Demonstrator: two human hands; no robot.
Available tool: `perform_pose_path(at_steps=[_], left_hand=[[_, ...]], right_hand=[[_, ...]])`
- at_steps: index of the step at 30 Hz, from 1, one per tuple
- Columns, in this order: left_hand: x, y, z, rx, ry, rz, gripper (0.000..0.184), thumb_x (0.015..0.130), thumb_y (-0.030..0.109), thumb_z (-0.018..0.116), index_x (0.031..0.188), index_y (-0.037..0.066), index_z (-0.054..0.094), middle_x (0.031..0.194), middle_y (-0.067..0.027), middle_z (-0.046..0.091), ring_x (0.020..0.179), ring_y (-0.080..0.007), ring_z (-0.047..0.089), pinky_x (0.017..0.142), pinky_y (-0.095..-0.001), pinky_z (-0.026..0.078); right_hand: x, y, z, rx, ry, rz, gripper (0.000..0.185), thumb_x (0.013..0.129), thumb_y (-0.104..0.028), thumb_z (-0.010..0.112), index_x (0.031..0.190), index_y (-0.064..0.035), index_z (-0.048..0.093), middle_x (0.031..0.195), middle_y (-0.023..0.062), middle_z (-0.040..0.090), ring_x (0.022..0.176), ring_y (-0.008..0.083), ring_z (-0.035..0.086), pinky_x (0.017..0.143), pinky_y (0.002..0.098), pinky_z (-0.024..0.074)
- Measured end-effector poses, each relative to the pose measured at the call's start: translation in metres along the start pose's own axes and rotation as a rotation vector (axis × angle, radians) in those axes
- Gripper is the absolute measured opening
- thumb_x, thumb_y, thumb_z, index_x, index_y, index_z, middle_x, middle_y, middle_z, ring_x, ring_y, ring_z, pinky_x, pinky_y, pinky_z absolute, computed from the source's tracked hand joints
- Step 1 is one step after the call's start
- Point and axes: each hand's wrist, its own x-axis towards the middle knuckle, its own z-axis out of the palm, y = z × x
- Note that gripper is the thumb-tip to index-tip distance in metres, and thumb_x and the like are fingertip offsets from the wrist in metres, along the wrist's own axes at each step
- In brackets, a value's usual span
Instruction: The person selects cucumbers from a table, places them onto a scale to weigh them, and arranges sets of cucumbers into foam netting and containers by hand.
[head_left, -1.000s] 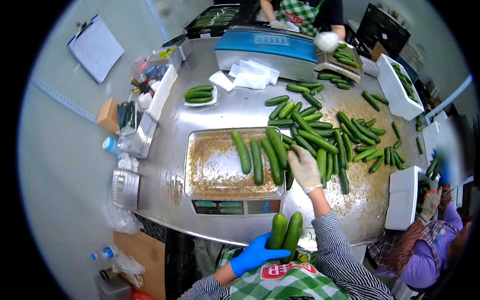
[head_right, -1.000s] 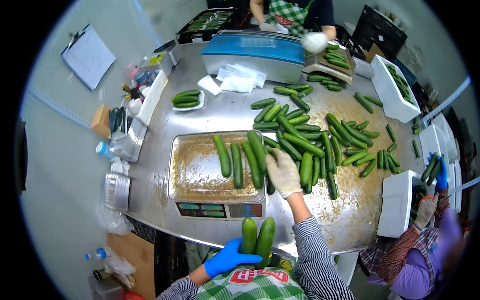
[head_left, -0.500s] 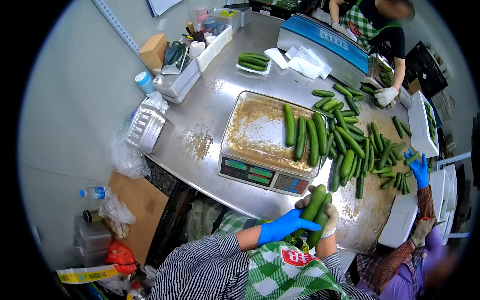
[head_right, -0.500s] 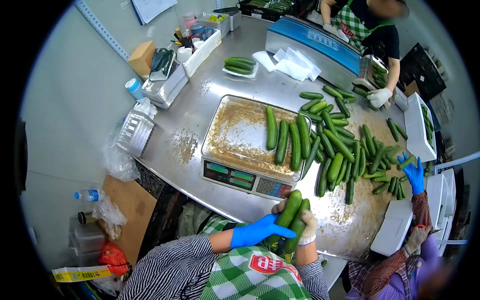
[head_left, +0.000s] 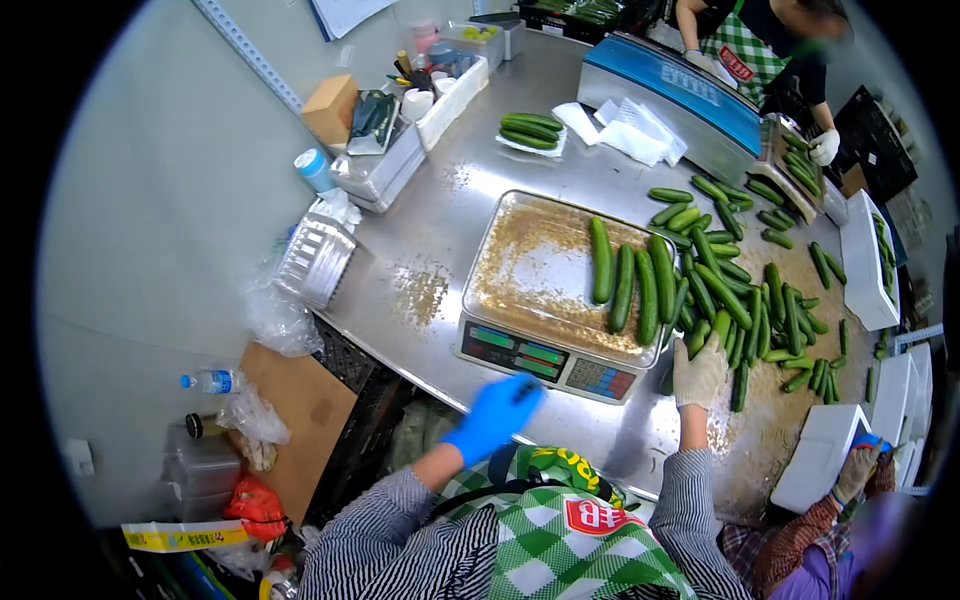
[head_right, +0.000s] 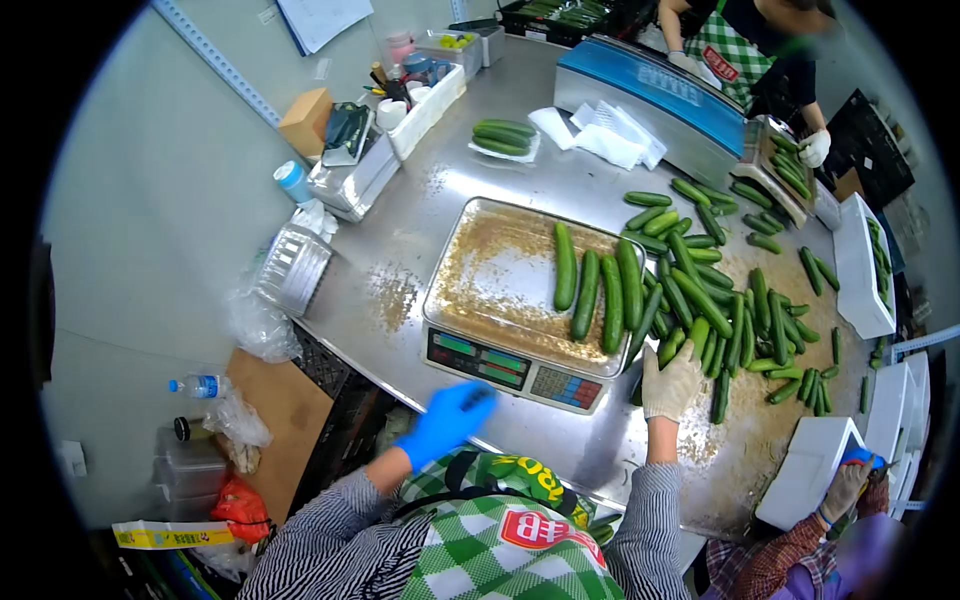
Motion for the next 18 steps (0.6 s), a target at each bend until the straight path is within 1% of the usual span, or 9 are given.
perform_pose_path(at_steps=[2, 4, 6, 7, 9, 11, 13, 15, 18], left_hand=[[0.018, -0.038, -0.052, 0.282, 0.41, 0.117, 0.027, 0.092, 0.021, 0.066, 0.11, 0.002, 0.068, 0.097, -0.0155, 0.071, 0.083, -0.0211, 0.069, 0.074, -0.0343, 0.054], [0.039, -0.082, -0.129, 0.614, 0.692, 0.177, 0.033, 0.09, 0.027, 0.064, 0.111, 0.001, 0.065, 0.103, -0.0211, 0.067, 0.091, -0.0383, 0.065, 0.083, -0.0453, 0.052], [0.061, -0.119, -0.214, 1.169, 0.923, 0.08, 0.041, 0.091, 0.027, 0.062, 0.118, -0.002, 0.06, 0.105, -0.0238, 0.066, 0.093, -0.0407, 0.064, 0.082, -0.0465, 0.052], [0.069, -0.117, -0.249, 1.107, 0.999, 0.012, 0.035, 0.09, 0.025, 0.06, 0.112, -0.002, 0.063, 0.1, -0.0225, 0.066, 0.09, -0.04, 0.065, 0.079, -0.0475, 0.052], [0.091, -0.175, -0.319, 1.202, 0.851, -0.219, 0.026, 0.09, 0.022, 0.058, 0.102, 0.001, 0.068, 0.095, -0.0194, 0.067, 0.085, -0.0386, 0.066, 0.076, -0.0486, 0.052], [0.104, -0.218, -0.36, 1.232, 0.866, -0.226, 0.018, 0.087, 0.016, 0.059, 0.089, 0.004, 0.071, 0.093, -0.0181, 0.067, 0.083, -0.0381, 0.066, 0.073, -0.0487, 0.052], [0.101, -0.229, -0.382, 1.151, 0.825, -0.04, 0.013, 0.082, 0.013, 0.063, 0.084, 0.005, 0.073, 0.089, -0.0195, 0.067, 0.082, -0.0376, 0.066, 0.072, -0.0474, 0.052], [0.093, -0.198, -0.384, 0.9, 0.664, -0.061, 0.013, 0.077, 0.012, 0.065, 0.082, 0.002, 0.073, 0.083, -0.0217, 0.068, 0.078, -0.0386, 0.067, 0.071, -0.0456, 0.053], [0.087, -0.2, -0.388, 0.906, 0.637, 0.006, 0.015, 0.076, 0.011, 0.065, 0.08, -0.001, 0.073, 0.08, -0.0234, 0.068, 0.074, -0.04, 0.067, 0.071, -0.0435, 0.053]], right_hand=[[0.004, -0.019, -0.01, -0.187, -0.12, -0.064, 0.071, 0.081, -0.045, 0.071, 0.13, 0.0034, 0.053, 0.114, 0.0248, 0.06, 0.102, 0.0415, 0.059, 0.091, 0.0459, 0.0475], [0.002, -0.011, 0.006, -0.181, -0.083, -0.095, 0.069, 0.08, -0.041, 0.072, 0.128, 0.0048, 0.054, 0.115, 0.0241, 0.06, 0.104, 0.0409, 0.057, 0.09, 0.0469, 0.0477], [0.005, -0.018, 0.001, -0.161, -0.111, -0.073, 0.064, 0.08, -0.035, 0.072, 0.127, 0.0043, 0.055, 0.117, 0.0242, 0.06, 0.105, 0.0414, 0.058, 0.091, 0.0472, 0.0478], [0.006, -0.019, -0.001, -0.139, -0.135, -0.076, 0.062, 0.08, -0.034, 0.072, 0.126, 0.004, 0.056, 0.117, 0.0245, 0.06, 0.105, 0.0416, 0.058, 0.091, 0.0473, 0.0479], [0.01, -0.011, -0.006, -0.114, -0.17, -0.06, 0.059, 0.079, -0.032, 0.072, 0.125, 0.0035, 0.058, 0.118, 0.0252, 0.06, 0.105, 0.0419, 0.059, 0.091, 0.0474, 0.0481], [0.017, -0.009, -0.014, -0.003, -0.125, -0.034, 0.052, 0.08, -0.028, 0.072, 0.12, 0.003, 0.062, 0.117, 0.0256, 0.061, 0.105, 0.0425, 0.06, 0.092, 0.0481, 0.0482], [0.026, -0.017, -0.029, 0.017, -0.097, -0.055, 0.049, 0.081, -0.026, 0.07, 0.119, 0.0022, 0.062, 0.115, 0.0247, 0.063, 0.105, 0.0416, 0.06, 0.092, 0.0476, 0.0483], [0.034, -0.029, -0.036, 0.051, -0.045, -0.075, 0.044, 0.082, -0.023, 0.069, 0.118, 0.0011, 0.063, 0.113, 0.0238, 0.063, 0.103, 0.0398, 0.061, 0.09, 0.0462, 0.0491], [0.05, -0.056, -0.043, 0.16, 0.01, -0.087, 0.035, 0.083, -0.017, 0.068, 0.114, 0.0007, 0.065, 0.111, 0.0227, 0.064, 0.102, 0.0389, 0.061, 0.09, 0.0451, 0.0487]])
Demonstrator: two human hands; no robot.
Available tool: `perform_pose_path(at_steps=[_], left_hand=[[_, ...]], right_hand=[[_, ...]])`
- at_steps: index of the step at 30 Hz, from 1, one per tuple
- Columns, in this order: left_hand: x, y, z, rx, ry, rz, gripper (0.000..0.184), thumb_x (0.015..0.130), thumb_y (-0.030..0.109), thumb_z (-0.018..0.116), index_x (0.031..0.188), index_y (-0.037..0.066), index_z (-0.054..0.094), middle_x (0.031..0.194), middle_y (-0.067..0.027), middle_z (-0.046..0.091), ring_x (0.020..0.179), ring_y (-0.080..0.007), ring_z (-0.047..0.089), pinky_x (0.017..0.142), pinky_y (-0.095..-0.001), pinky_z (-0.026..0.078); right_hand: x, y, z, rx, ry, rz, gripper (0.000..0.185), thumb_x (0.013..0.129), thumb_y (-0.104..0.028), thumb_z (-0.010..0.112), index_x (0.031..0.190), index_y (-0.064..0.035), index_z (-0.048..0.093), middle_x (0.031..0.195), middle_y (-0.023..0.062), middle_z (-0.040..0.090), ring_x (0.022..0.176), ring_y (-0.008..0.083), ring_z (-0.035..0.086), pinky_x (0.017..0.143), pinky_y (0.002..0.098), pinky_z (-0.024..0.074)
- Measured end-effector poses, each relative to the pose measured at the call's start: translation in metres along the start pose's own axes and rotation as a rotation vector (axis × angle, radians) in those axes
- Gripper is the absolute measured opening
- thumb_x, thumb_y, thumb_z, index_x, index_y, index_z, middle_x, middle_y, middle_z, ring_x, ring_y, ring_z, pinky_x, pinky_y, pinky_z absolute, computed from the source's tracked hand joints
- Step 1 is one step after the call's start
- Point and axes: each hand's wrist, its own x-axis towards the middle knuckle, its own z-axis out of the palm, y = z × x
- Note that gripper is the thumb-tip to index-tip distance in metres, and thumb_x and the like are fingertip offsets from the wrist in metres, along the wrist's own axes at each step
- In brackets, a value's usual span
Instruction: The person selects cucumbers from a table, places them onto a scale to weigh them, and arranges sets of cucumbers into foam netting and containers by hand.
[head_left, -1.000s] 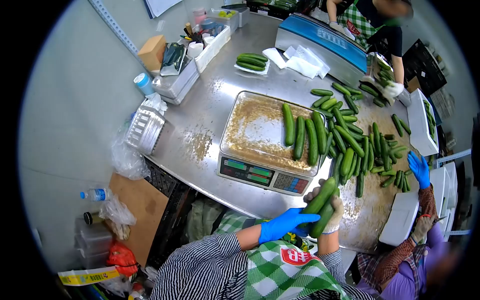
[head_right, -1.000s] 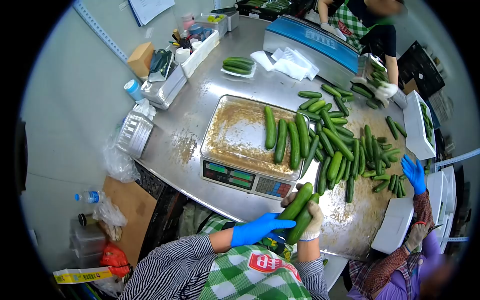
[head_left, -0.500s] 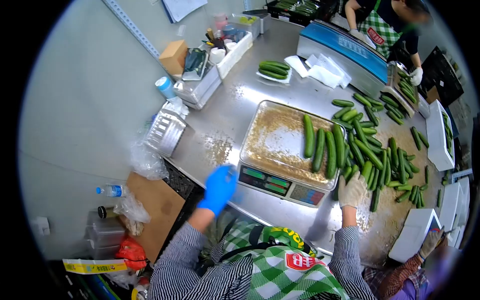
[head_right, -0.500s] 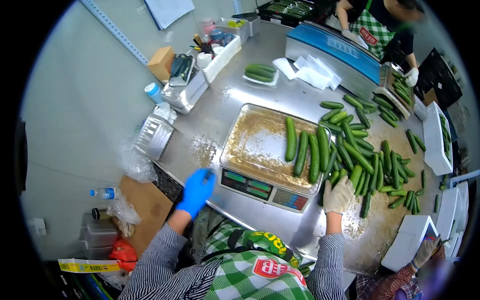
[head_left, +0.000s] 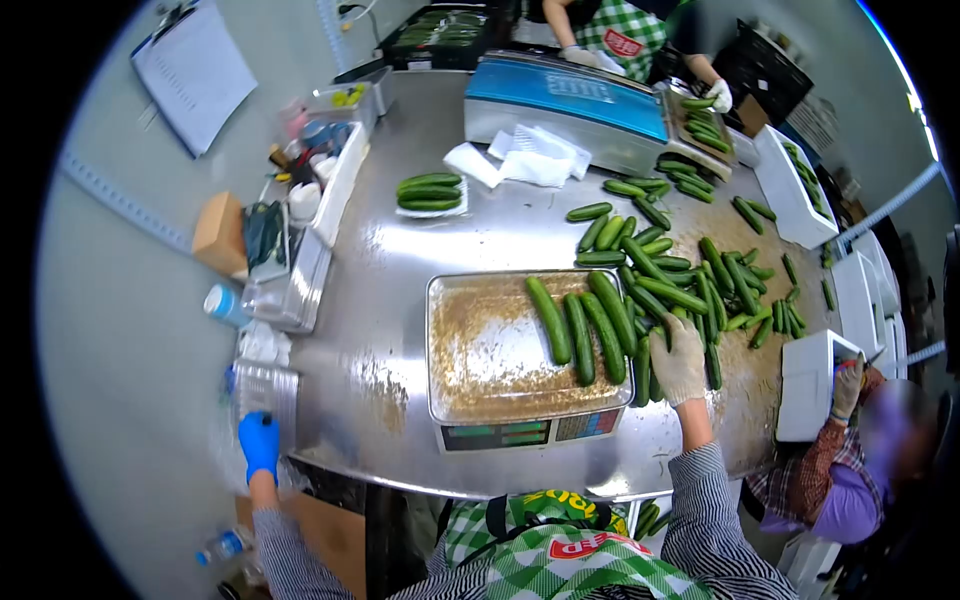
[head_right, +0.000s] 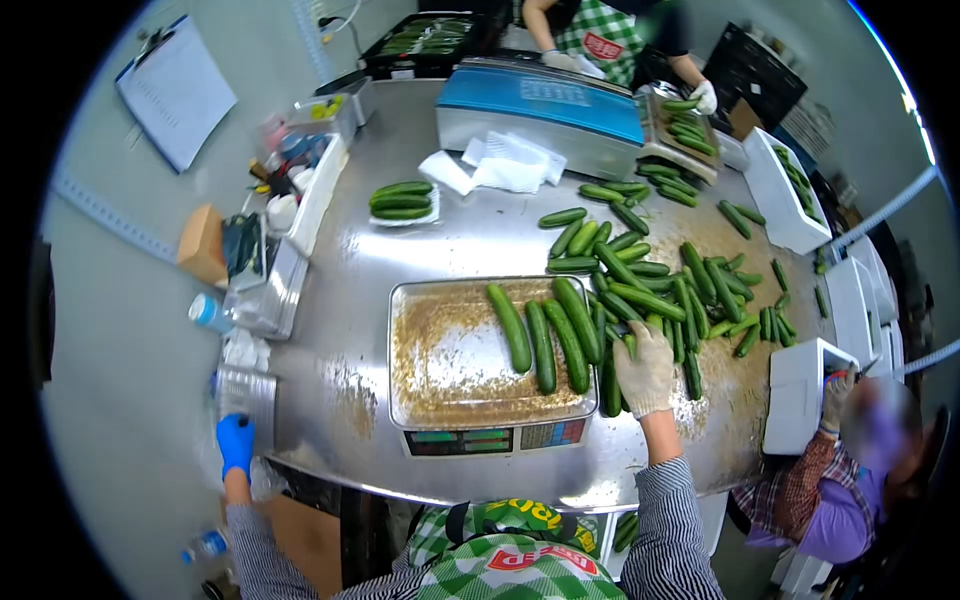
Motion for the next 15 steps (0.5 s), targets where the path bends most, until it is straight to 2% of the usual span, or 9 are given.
perform_pose_path(at_steps=[1, 6, 9, 11, 13, 15], left_hand=[[0.001, 0.003, -0.005, -0.011, -0.026, 0.01, 0.015, 0.076, 0.01, 0.065, 0.08, -0.002, 0.074, 0.08, -0.0236, 0.069, 0.074, -0.0395, 0.067, 0.071, -0.0431, 0.053], [0.01, -0.004, -0.022, -0.307, -0.221, -0.188, 0.02, 0.073, 0.011, 0.069, 0.086, -0.003, 0.075, 0.08, -0.021, 0.072, 0.073, -0.0307, 0.071, 0.072, -0.0377, 0.054], [0.012, -0.001, -0.032, -0.467, -0.325, -0.348, 0.019, 0.073, 0.009, 0.069, 0.086, -0.004, 0.075, 0.078, -0.0197, 0.072, 0.071, -0.029, 0.07, 0.07, -0.0364, 0.054], [0.008, -0.011, -0.022, -0.398, -0.255, -0.312, 0.016, 0.073, 0.009, 0.068, 0.082, -0.004, 0.074, 0.077, -0.0173, 0.071, 0.07, -0.0255, 0.068, 0.067, -0.0358, 0.052], [0.003, -0.012, -0.015, -0.301, -0.142, -0.232, 0.016, 0.074, 0.007, 0.067, 0.083, -0.004, 0.072, 0.073, -0.0135, 0.068, 0.067, -0.023, 0.065, 0.063, -0.0361, 0.05], [-0.003, 0.003, -0.022, -0.177, 0.017, -0.106, 0.018, 0.074, 0.006, 0.066, 0.088, -0.004, 0.07, 0.067, -0.0083, 0.062, 0.063, -0.0214, 0.061, 0.06, -0.0372, 0.048]], right_hand=[[0.009, -0.009, 0.0, 0.06, 0.012, -0.034, 0.033, 0.084, -0.016, 0.067, 0.112, 0.0003, 0.065, 0.111, 0.0213, 0.065, 0.103, 0.0382, 0.061, 0.091, 0.0446, 0.0483], [0.066, -0.049, 0.022, 0.202, 0.036, -0.114, 0.028, 0.086, -0.014, 0.064, 0.11, -0.0005, 0.066, 0.108, 0.0189, 0.066, 0.102, 0.0369, 0.062, 0.09, 0.0428, 0.0486], [0.112, -0.085, 0.039, 0.329, -0.082, -0.124, 0.027, 0.087, -0.016, 0.063, 0.108, 0.0, 0.067, 0.106, 0.0181, 0.066, 0.102, 0.0354, 0.062, 0.09, 0.0411, 0.0489], [0.15, -0.108, 0.063, 0.339, -0.287, -0.158, 0.028, 0.088, -0.02, 0.061, 0.108, -0.0002, 0.067, 0.105, 0.0181, 0.066, 0.101, 0.0352, 0.063, 0.09, 0.0413, 0.0496], [0.188, -0.118, 0.112, 0.291, -0.271, -0.407, 0.031, 0.088, -0.022, 0.061, 0.11, -0.001, 0.066, 0.105, 0.0172, 0.065, 0.099, 0.0349, 0.063, 0.088, 0.0423, 0.0502], [0.228, -0.141, 0.16, 0.242, -0.278, -0.526, 0.031, 0.087, -0.02, 0.061, 0.111, -0.0006, 0.063, 0.107, 0.0181, 0.065, 0.1, 0.0356, 0.063, 0.089, 0.0433, 0.0507]])
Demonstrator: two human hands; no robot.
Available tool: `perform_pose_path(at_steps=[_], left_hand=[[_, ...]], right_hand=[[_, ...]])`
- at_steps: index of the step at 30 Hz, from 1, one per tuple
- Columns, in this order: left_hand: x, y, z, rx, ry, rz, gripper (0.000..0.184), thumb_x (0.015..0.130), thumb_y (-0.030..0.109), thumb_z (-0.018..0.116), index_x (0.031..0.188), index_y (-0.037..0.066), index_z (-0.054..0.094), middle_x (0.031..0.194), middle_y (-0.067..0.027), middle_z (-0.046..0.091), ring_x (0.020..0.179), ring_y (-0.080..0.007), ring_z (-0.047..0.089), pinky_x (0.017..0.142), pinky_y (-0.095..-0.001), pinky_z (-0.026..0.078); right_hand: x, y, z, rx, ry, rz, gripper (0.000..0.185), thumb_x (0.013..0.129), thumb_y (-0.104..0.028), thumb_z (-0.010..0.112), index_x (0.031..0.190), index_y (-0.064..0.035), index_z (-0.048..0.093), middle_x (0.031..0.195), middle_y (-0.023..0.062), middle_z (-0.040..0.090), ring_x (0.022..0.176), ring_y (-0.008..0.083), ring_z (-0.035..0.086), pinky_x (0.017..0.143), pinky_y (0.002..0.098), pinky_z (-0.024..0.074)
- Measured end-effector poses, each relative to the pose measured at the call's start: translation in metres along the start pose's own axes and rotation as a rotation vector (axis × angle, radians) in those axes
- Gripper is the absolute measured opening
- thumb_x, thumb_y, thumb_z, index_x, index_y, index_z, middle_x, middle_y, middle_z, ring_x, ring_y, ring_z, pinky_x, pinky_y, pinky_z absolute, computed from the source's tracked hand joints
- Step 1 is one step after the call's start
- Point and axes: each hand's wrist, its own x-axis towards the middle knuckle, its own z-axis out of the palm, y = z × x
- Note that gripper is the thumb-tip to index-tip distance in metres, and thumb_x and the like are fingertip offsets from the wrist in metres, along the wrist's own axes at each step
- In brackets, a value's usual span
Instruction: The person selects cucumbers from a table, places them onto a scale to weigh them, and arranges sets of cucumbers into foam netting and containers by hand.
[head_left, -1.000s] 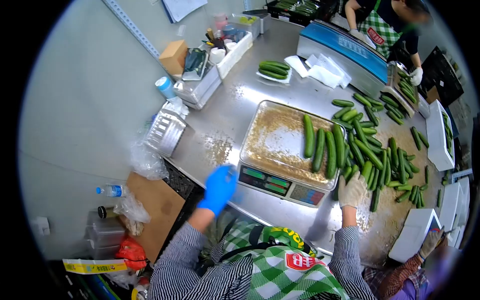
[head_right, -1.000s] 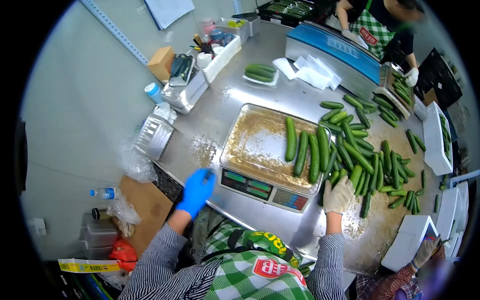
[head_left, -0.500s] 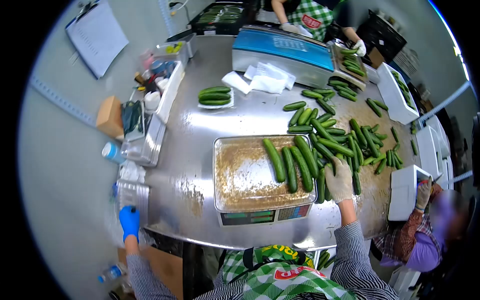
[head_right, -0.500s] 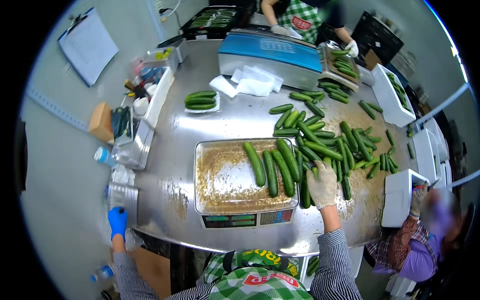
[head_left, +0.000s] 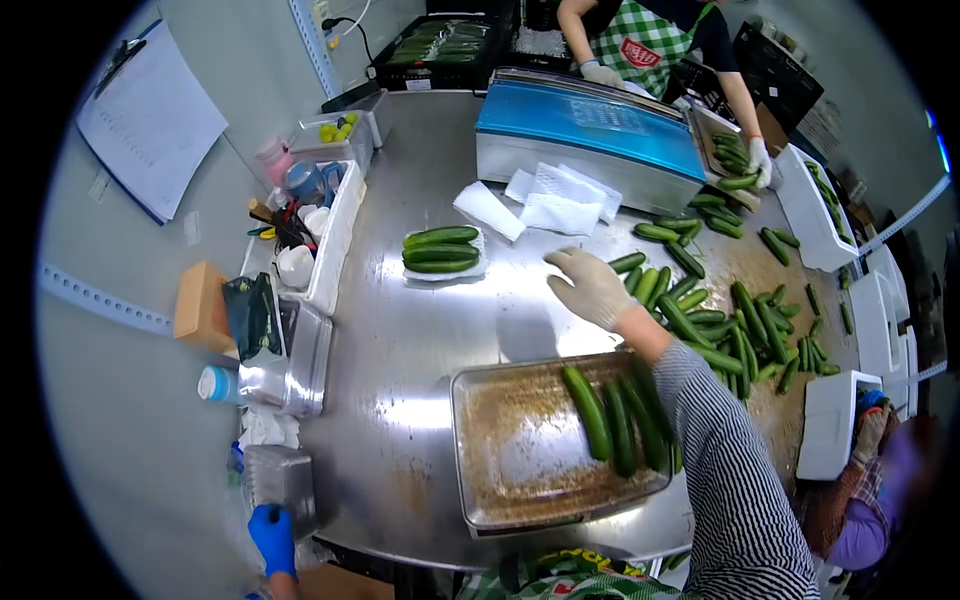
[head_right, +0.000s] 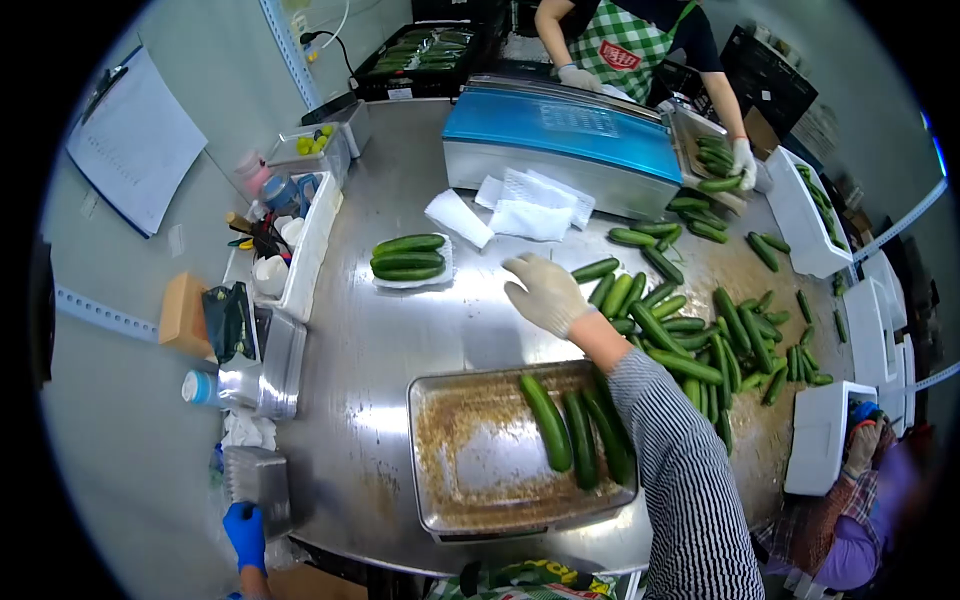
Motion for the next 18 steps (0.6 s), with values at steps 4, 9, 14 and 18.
perform_pose_path(at_steps=[4, 9, 14, 18], left_hand=[[-0.007, 0.04, -0.013, 0.009, 0.385, -0.063, 0.015, 0.085, 0.007, 0.056, 0.098, 0.0, 0.059, 0.068, -0.0031, 0.047, 0.064, -0.0163, 0.051, 0.059, -0.0309, 0.042], [-0.015, 0.127, -0.028, -0.286, 0.174, -0.352, 0.022, 0.09, 0.012, 0.061, 0.107, -0.001, 0.057, 0.092, -0.0064, 0.061, 0.08, -0.0151, 0.057, 0.07, -0.0283, 0.047], [0.032, 0.23, 0.01, -1.093, 0.026, -0.494, 0.033, 0.1, 0.02, 0.045, 0.123, -0.001, 0.057, 0.063, -0.0006, 0.044, 0.052, -0.01, 0.044, 0.047, -0.0259, 0.036], [0.044, 0.343, 0.035, -1.572, -0.731, -0.243, 0.053, 0.104, 0.026, 0.043, 0.149, -0.001, 0.033, 0.052, -0.003, 0.043, 0.033, -0.0099, 0.031, 0.03, -0.0258, 0.026]], right_hand=[[0.097, 0.012, 0.059, -0.257, -0.162, 0.05, 0.03, 0.087, -0.018, 0.06, 0.111, -0.0006, 0.06, 0.109, 0.0207, 0.064, 0.105, 0.0375, 0.063, 0.09, 0.0437, 0.0512], [0.14, 0.067, 0.12, -0.196, -0.228, 0.324, 0.03, 0.088, -0.017, 0.057, 0.111, -0.0001, 0.064, 0.11, 0.023, 0.067, 0.102, 0.0376, 0.066, 0.092, 0.0457, 0.0502], [0.082, 0.028, 0.024, 0.295, -0.142, 0.339, 0.048, 0.094, -0.037, 0.046, 0.113, 0.0024, 0.064, 0.105, 0.0241, 0.068, 0.101, 0.0345, 0.066, 0.092, 0.0447, 0.0496], [-0.021, -0.067, -0.061, 0.595, -0.391, 0.333, 0.056, 0.098, -0.044, 0.043, 0.128, 0.0023, 0.054, 0.096, 0.0125, 0.064, 0.098, 0.0294, 0.06, 0.093, 0.042, 0.0496]])
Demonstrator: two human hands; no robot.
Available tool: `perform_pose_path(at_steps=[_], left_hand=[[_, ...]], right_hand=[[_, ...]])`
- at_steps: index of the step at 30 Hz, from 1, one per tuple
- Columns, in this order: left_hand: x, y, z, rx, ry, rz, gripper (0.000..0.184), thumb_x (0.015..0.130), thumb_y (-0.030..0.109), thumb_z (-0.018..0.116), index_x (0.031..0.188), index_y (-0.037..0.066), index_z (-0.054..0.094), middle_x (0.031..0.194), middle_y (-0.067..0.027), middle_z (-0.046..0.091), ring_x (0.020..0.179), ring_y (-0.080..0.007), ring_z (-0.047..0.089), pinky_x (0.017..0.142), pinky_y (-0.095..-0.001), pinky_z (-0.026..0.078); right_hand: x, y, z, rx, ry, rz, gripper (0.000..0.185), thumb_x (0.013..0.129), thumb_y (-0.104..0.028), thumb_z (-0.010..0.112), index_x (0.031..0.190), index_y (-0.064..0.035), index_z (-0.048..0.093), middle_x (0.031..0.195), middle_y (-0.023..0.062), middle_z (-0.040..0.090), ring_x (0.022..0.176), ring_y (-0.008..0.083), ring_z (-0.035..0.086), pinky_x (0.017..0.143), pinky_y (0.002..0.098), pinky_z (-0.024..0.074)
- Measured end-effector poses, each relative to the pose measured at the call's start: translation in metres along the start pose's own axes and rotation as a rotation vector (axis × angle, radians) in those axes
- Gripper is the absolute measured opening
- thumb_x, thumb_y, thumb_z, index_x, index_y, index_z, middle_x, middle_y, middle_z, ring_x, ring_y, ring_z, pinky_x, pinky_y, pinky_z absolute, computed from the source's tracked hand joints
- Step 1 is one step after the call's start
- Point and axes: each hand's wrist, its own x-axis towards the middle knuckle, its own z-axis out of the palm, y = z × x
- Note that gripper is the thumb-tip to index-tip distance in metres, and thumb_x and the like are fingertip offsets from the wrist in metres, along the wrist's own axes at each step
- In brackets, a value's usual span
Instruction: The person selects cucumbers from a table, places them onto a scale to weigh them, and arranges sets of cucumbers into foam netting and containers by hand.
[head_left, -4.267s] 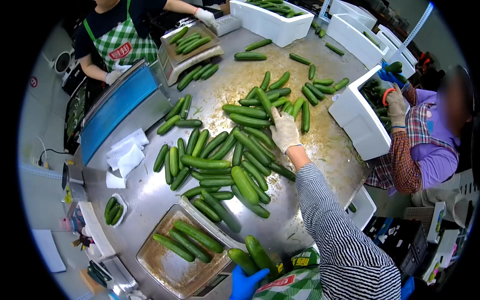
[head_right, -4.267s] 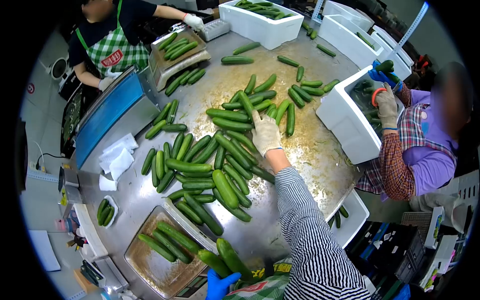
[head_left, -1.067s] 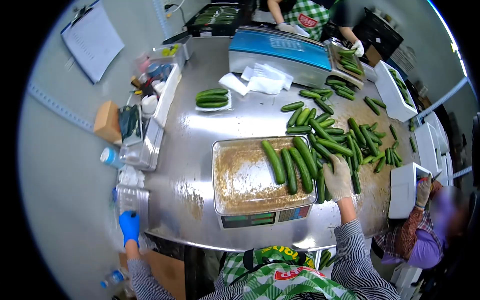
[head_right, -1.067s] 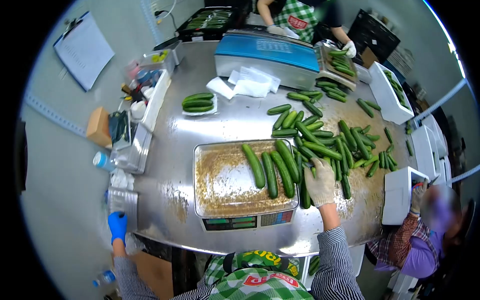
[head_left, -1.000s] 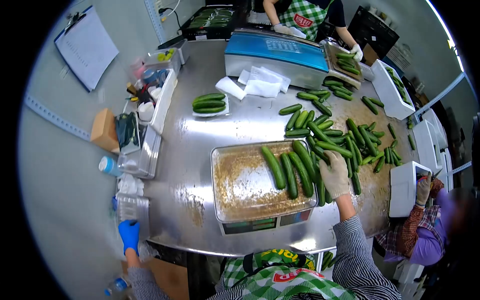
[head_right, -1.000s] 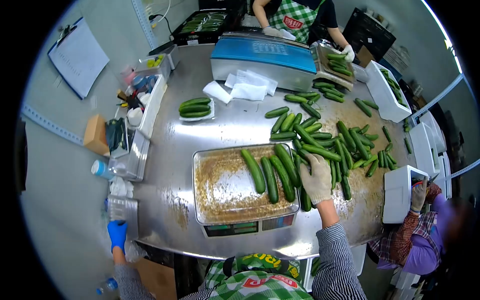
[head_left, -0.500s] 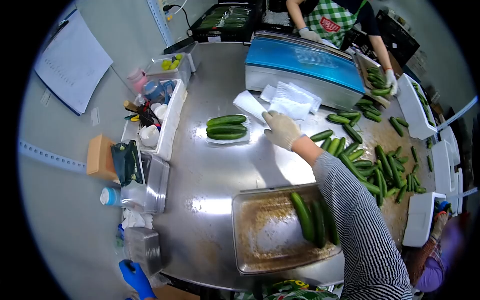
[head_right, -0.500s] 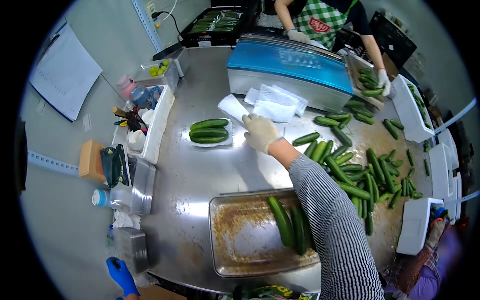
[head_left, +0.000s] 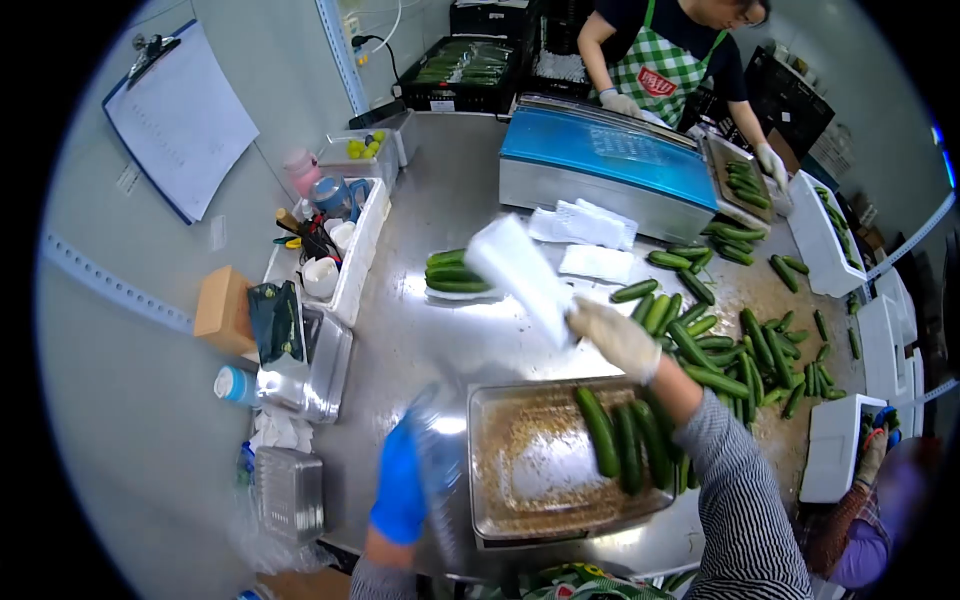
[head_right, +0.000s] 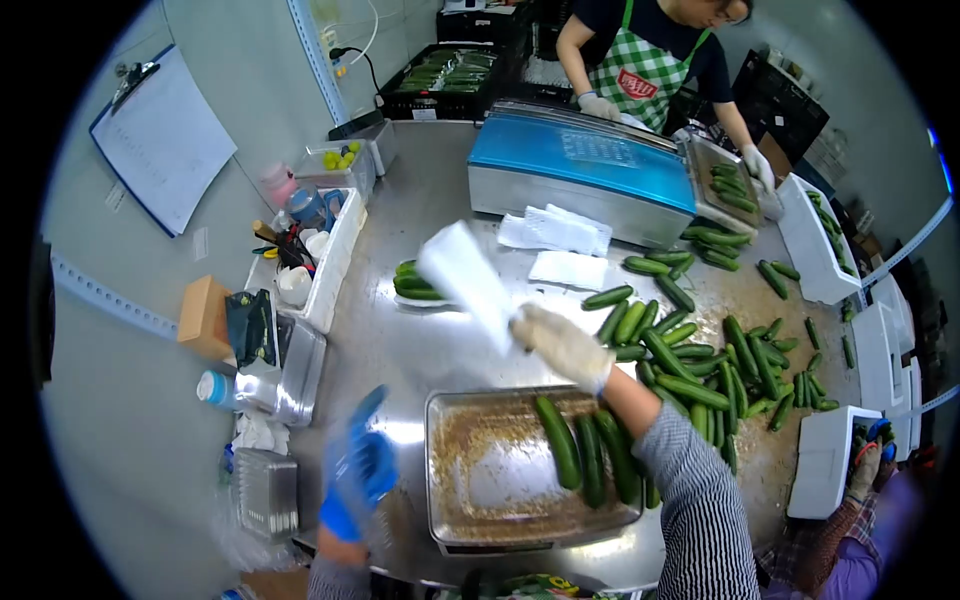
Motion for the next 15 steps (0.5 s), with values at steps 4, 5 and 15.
perform_pose_path(at_steps=[4, 5, 15], left_hand=[[0.017, -0.026, 0.07, 0.106, 0.096, -0.177, 0.025, 0.099, 0.03, 0.056, 0.11, 0.008, 0.061, 0.059, 0.0021, 0.049, 0.046, -0.0068, 0.046, 0.041, -0.021, 0.037], [0.011, -0.027, 0.077, 0.174, 0.068, -0.143, 0.023, 0.099, 0.032, 0.058, 0.103, 0.009, 0.062, 0.059, 0.0023, 0.05, 0.047, -0.0069, 0.047, 0.042, -0.0213, 0.037], [-0.074, -0.054, 0.04, 1.154, -0.223, 0.073, 0.036, 0.096, 0.029, 0.061, 0.123, 0.005, 0.062, 0.073, -0.0135, 0.066, 0.061, -0.0216, 0.064, 0.059, -0.0359, 0.05]], right_hand=[[-0.105, -0.012, 0.043, 0.005, -0.12, -0.363, 0.044, 0.097, -0.028, 0.052, 0.128, 0.0034, 0.053, 0.115, 0.0181, 0.059, 0.11, 0.0293, 0.057, 0.102, 0.0397, 0.044], [-0.122, -0.011, 0.044, -0.137, -0.133, -0.386, 0.046, 0.095, -0.027, 0.054, 0.13, 0.0035, 0.052, 0.124, 0.0217, 0.054, 0.118, 0.0321, 0.053, 0.105, 0.039, 0.0407], [-0.239, 0.026, 0.064, 0.834, 0.532, 0.087, 0.042, 0.094, -0.017, 0.057, 0.121, 0.0139, 0.055, 0.109, 0.0224, 0.066, 0.089, 0.0208, 0.067, 0.073, 0.0325, 0.0573]])
